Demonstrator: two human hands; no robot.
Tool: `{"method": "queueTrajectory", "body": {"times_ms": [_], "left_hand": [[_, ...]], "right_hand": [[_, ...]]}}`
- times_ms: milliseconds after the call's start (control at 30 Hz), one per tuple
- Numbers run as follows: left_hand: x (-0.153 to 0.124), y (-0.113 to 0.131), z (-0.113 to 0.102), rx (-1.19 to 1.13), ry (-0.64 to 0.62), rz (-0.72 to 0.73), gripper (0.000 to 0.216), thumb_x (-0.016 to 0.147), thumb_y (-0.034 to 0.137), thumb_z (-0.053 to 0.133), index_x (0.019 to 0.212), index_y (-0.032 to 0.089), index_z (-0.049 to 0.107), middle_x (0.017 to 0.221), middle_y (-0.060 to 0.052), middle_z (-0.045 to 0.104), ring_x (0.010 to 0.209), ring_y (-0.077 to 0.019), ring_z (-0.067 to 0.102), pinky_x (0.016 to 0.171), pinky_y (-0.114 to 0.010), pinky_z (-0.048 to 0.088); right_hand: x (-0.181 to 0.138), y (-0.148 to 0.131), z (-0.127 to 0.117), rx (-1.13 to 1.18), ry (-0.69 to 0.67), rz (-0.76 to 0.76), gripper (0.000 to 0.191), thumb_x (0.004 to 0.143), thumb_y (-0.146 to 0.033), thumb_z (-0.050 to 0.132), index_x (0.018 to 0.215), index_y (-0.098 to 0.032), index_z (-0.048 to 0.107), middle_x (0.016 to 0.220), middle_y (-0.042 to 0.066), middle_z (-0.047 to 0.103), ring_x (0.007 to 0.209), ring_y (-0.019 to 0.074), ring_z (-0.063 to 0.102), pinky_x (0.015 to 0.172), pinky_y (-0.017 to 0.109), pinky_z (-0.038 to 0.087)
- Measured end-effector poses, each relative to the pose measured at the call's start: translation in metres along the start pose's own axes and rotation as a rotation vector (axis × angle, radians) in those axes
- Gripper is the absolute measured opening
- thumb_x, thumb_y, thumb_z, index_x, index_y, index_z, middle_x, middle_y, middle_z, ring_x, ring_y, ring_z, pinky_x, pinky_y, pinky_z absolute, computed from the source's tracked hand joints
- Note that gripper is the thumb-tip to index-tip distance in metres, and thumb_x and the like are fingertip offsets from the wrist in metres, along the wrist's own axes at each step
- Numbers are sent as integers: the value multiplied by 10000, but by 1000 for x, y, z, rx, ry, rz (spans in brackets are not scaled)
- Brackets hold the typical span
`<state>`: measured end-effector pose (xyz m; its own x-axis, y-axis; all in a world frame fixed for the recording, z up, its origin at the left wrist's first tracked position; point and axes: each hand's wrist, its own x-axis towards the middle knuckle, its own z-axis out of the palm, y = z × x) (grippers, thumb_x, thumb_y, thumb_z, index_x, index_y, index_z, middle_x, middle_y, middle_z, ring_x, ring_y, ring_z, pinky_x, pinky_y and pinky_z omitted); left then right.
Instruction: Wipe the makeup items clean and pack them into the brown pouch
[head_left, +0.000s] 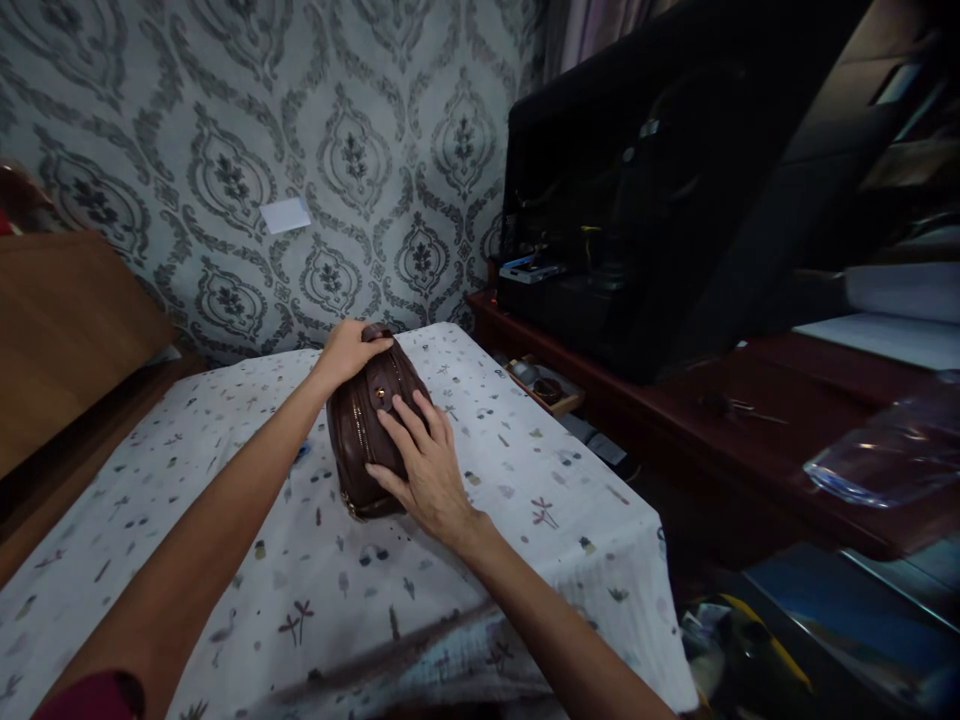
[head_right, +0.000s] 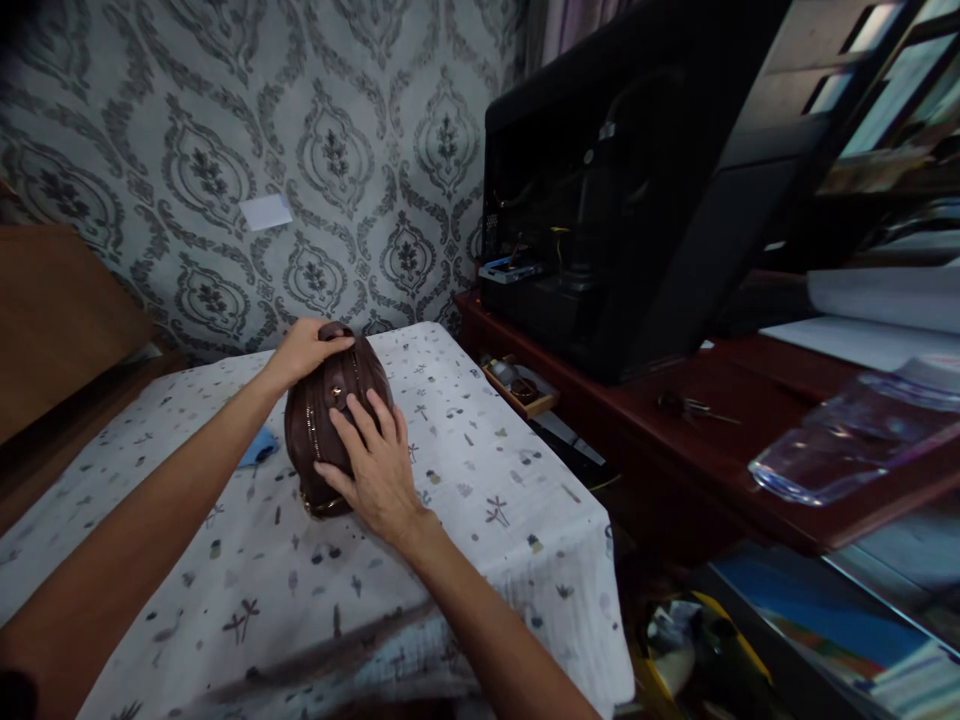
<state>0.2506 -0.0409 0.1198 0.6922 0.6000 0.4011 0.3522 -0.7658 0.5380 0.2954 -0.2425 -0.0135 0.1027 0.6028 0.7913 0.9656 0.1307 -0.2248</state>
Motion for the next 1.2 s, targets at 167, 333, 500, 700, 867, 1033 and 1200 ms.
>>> {"method": "queueTrajectory", "body": {"times_ms": [167, 333, 500, 700, 867, 1033, 1200], "left_hand": [[-4, 3, 4, -34, 11, -7, 328, 738, 440, 659, 568, 199, 517, 528, 51, 412, 559, -133, 385, 569, -280, 296], [-12, 10, 0, -98, -44, 52, 314, 711, 467, 659, 606, 196, 539, 624, 22, 525, 631, -154, 481, 621, -285, 376], [-20, -2, -20, -179, -84, 111, 394, 686, 512, 702, 894, 178, 719, 953, -50, 712, 906, -234, 627, 814, -324, 471], [-35, -36, -38, -40, -1, 47, 339, 723, 522, 671, 752, 186, 651, 775, -31, 661, 780, -222, 587, 705, -323, 424], [-40, -42, -33, -62, 66, 27, 288, 726, 473, 615, 707, 186, 629, 685, -8, 618, 708, -197, 541, 676, -318, 380], [-42, -38, -29, -142, 54, 17, 316, 701, 486, 617, 736, 175, 661, 715, -14, 656, 713, -197, 559, 705, -319, 413], [-49, -34, -27, -268, 56, -22, 329, 695, 492, 643, 749, 168, 663, 759, -33, 675, 759, -208, 586, 750, -328, 446]], "right_hand": [[0, 0, 1, -49, -44, 5, 593, 1006, -504, 530, 1502, -181, 493, 1581, 149, 472, 1506, 305, 366, 1220, 578, 305], [1, -1, 1, -59, -61, 23, 602, 1007, -509, 525, 1519, -198, 472, 1597, 145, 451, 1517, 296, 355, 1229, 574, 295], [-1, 0, -6, -14, -58, 9, 585, 1015, -510, 495, 1500, -183, 488, 1600, 156, 440, 1527, 312, 329, 1221, 596, 302], [-7, 3, -14, 18, -76, -44, 544, 1030, -448, 470, 1506, -186, 477, 1602, 151, 436, 1531, 301, 320, 1225, 575, 307], [-7, 3, -12, -26, -82, -44, 544, 1042, -470, 454, 1508, -190, 483, 1602, 144, 441, 1528, 301, 325, 1216, 564, 322], [-7, 3, -9, -49, -79, -49, 542, 1041, -461, 464, 1511, -192, 481, 1605, 148, 437, 1521, 301, 339, 1211, 560, 325], [-8, 3, -8, -30, -101, -15, 557, 1032, -465, 478, 1532, -220, 461, 1628, 130, 407, 1529, 305, 323, 1222, 580, 299]]}}
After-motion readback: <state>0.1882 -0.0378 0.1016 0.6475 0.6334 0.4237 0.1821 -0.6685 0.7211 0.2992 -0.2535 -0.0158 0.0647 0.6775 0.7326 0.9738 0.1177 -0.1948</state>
